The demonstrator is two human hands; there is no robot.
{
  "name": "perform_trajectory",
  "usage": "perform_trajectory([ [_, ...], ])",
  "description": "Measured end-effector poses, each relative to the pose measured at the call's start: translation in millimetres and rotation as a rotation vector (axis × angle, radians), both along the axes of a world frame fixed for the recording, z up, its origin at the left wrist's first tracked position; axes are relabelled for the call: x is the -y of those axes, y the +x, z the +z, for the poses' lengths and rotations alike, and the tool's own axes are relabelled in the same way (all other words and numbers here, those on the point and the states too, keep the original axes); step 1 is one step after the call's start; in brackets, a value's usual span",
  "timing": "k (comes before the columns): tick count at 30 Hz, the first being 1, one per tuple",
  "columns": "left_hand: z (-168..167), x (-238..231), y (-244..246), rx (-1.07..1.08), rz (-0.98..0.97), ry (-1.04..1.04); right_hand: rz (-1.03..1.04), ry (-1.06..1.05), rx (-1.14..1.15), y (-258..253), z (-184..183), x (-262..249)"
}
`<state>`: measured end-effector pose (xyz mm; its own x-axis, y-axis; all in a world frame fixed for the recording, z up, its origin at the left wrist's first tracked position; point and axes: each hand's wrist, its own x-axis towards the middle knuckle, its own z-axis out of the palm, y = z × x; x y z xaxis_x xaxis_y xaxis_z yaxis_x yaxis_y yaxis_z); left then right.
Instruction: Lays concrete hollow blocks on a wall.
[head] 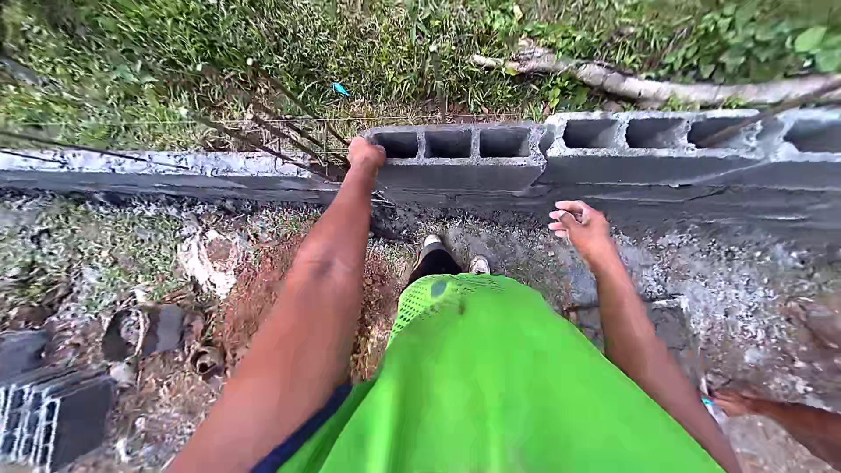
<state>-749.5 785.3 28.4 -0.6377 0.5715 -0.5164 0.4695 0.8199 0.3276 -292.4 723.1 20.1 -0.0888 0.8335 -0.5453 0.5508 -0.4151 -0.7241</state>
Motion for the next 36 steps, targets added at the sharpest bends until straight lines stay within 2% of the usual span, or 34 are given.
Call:
perform_trajectory([
  [4,13,6,4,0.085,0.036,0.053,0.057,0.072,0.023,-24,17,-33],
  [8,18,10,7,0.184,0.078,0.139,-0.085,0.014,-0.034,-42,31,-46],
  [16,27,14,1,0.418,0.293,0.270,-0.068,-0.133,-0.054,-70,37,-63],
  [24,23,15,-5,0.506,0.292,0.314,-0.125,-0.169,0.007,-93,39,-62],
  [36,26,17,-12,0.516,0.230,0.284,-0.144,-0.173,0.142,-111,46,-71],
])
